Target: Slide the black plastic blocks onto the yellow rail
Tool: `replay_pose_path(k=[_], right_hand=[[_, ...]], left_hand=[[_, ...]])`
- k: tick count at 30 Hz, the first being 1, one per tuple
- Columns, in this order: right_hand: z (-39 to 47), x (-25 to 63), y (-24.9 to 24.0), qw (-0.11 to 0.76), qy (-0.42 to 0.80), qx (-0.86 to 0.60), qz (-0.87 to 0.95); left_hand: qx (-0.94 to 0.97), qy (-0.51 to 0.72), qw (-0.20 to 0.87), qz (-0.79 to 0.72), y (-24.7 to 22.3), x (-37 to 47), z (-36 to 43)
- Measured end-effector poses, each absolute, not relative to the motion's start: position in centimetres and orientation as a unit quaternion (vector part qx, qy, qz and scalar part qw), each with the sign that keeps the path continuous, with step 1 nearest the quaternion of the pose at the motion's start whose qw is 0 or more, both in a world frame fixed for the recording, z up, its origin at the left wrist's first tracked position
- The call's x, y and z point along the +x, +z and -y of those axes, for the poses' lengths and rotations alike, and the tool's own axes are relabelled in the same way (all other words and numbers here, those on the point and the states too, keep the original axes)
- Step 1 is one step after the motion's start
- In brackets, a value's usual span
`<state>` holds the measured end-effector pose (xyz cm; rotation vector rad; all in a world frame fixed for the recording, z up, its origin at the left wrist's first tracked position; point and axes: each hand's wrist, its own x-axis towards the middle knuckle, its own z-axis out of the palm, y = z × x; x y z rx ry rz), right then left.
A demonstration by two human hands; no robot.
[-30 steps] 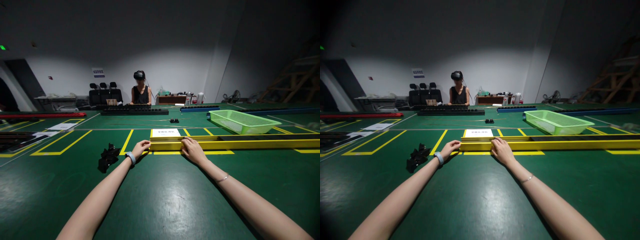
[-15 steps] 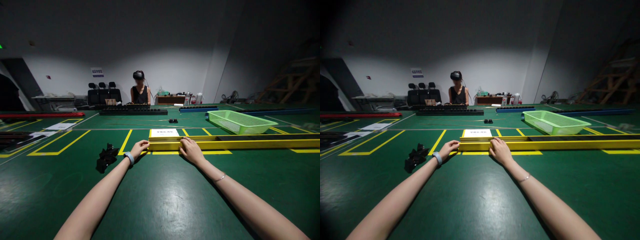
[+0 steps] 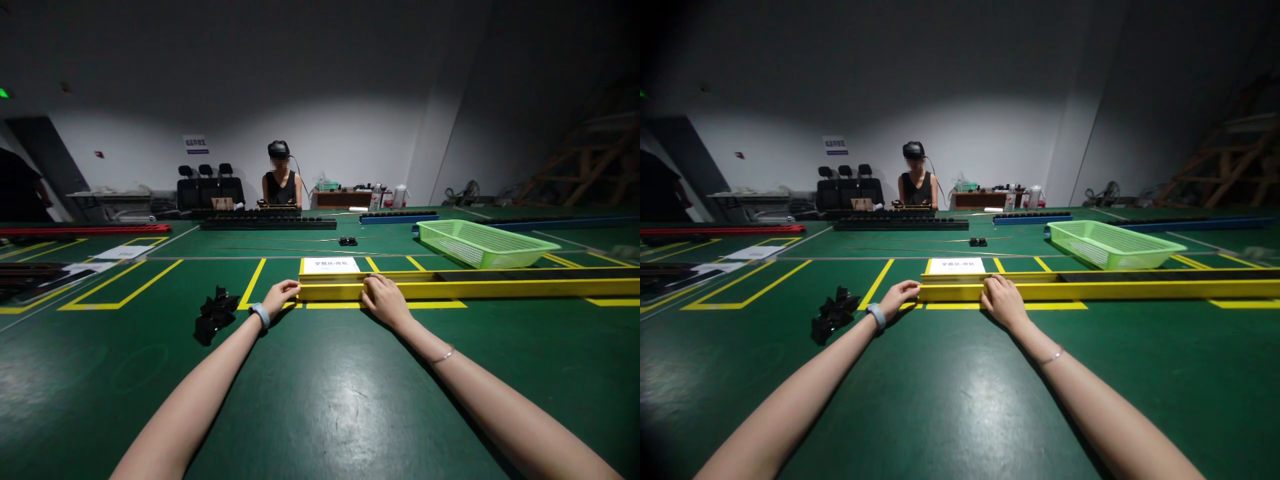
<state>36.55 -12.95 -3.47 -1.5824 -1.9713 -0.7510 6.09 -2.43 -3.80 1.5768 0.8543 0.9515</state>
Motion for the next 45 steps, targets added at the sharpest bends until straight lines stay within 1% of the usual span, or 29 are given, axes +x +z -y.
replay_pose_path(k=[7,30,45], right_hand=[[12.8,37.2,-3.7,0.251,-0.279,-0.606,0.701],[12.8,39.7,-3.7,0.266,-0.297,-0.623,0.673],[13.1,39.3,-3.2,0.28,-0.297,-0.63,0.661]], left_hand=[[0.66,0.4,0.525,-0.358,-4.0,6.1,2.3],[0.67,0.404,0.516,-0.349,-4.2,6.0,2.2],[0.648,0.389,0.546,-0.362,-4.0,6.1,2.5]])
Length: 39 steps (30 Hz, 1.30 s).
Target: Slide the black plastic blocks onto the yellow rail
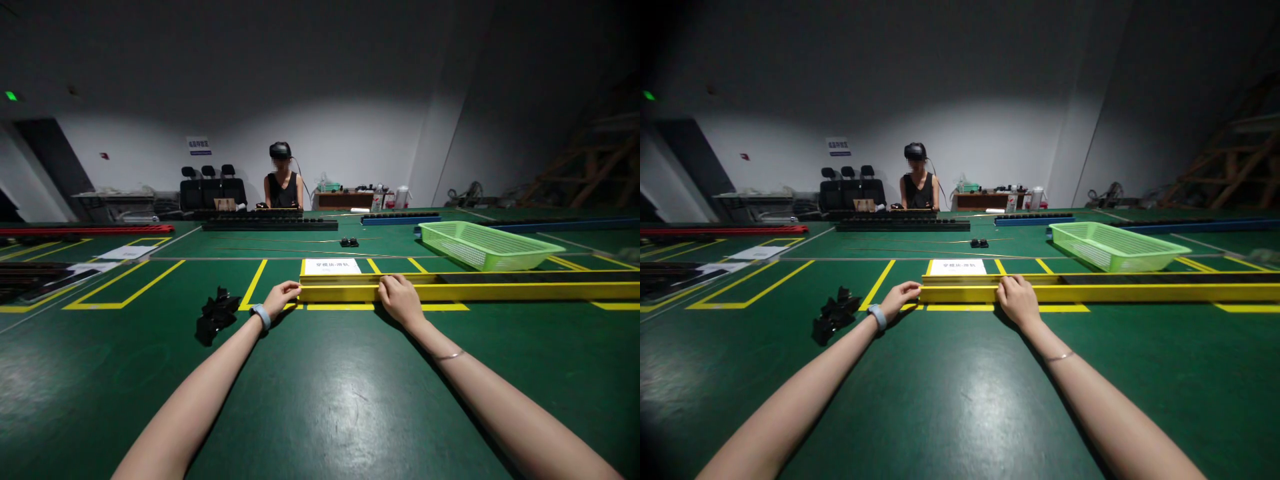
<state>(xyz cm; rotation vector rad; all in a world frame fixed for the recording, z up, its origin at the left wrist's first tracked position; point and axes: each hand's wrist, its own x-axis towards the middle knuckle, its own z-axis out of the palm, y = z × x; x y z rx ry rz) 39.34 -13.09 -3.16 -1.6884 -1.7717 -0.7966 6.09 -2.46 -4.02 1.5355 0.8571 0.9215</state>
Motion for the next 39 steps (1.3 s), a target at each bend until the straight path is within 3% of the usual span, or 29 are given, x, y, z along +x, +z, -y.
replay_pose_path(k=[11,39], right_hand=[[13.2,39.3,-3.2,0.272,-0.289,-0.642,0.656],[13.2,40.1,-3.2,0.252,-0.311,-0.676,0.618]], left_hand=[[0.685,0.411,0.497,-0.339,-4.5,6.0,1.8],[0.669,0.402,0.512,-0.358,-4.3,6.0,2.1]])
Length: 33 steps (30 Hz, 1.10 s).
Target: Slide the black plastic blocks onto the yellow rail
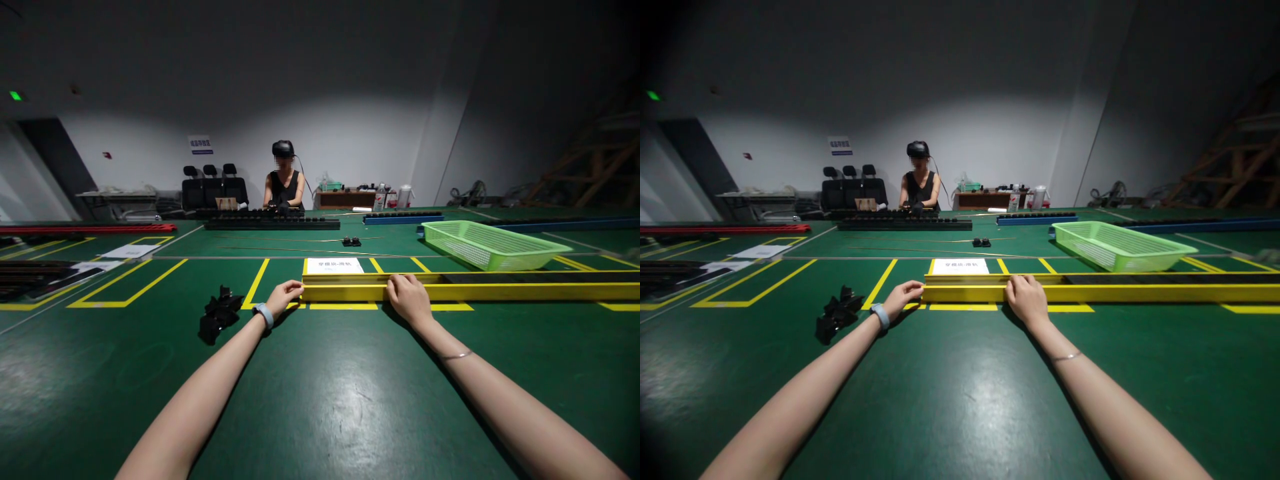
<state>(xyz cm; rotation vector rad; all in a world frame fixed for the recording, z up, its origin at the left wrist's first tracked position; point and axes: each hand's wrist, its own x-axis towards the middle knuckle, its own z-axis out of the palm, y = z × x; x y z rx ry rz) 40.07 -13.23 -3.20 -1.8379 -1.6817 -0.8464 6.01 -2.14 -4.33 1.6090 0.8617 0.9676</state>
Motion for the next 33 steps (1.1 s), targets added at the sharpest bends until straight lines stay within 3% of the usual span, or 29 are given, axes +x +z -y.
replay_pose_path(k=[33], right_hand=[[13.4,46.8,-4.2,0.325,-0.269,-0.747,0.515]], left_hand=[[0.654,0.397,0.533,-0.361,-3.5,6.1,2.9]])
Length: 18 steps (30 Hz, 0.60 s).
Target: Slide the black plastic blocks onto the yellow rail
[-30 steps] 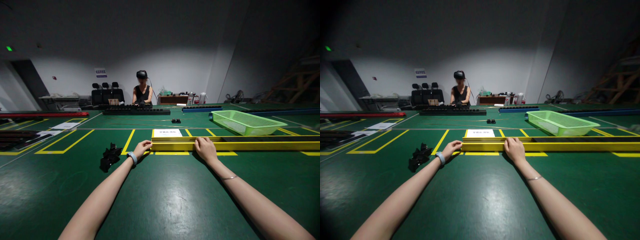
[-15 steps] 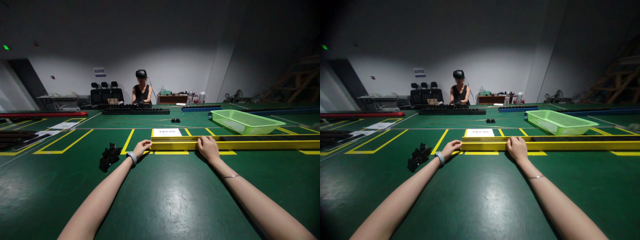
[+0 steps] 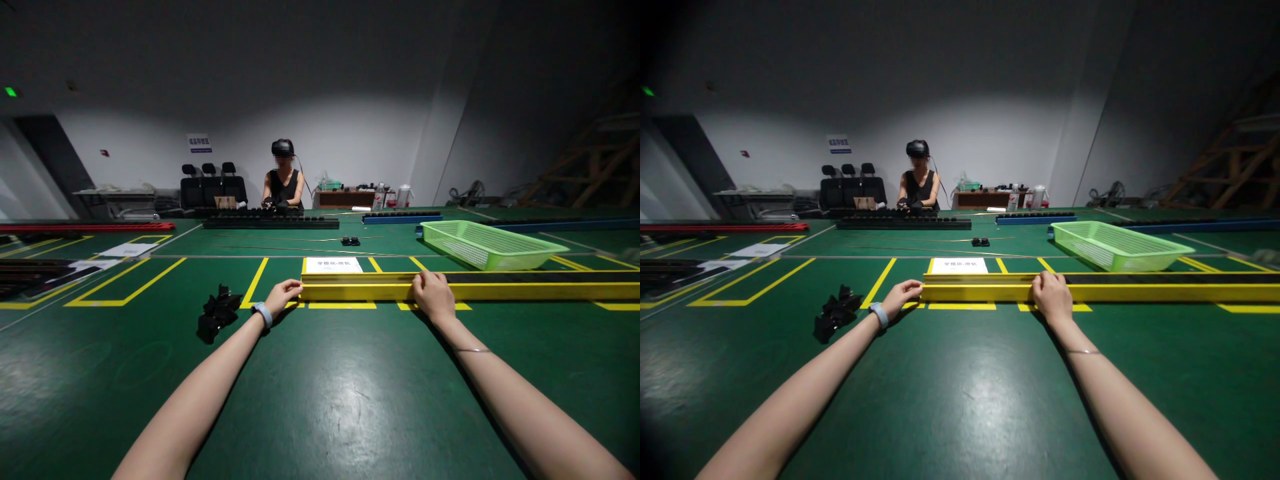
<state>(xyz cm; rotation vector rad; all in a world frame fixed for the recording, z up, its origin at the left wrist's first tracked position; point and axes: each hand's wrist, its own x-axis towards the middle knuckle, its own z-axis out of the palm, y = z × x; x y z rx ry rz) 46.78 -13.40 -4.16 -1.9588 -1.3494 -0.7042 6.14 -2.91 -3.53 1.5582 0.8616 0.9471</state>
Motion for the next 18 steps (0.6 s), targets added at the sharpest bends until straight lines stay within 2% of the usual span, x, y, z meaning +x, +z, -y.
replay_pose_path(k=[18], right_hand=[[13.6,48.1,-4.4,0.317,-0.285,-0.774,0.469]], left_hand=[[0.658,0.405,0.531,-0.349,-4.3,6.1,2.2]])
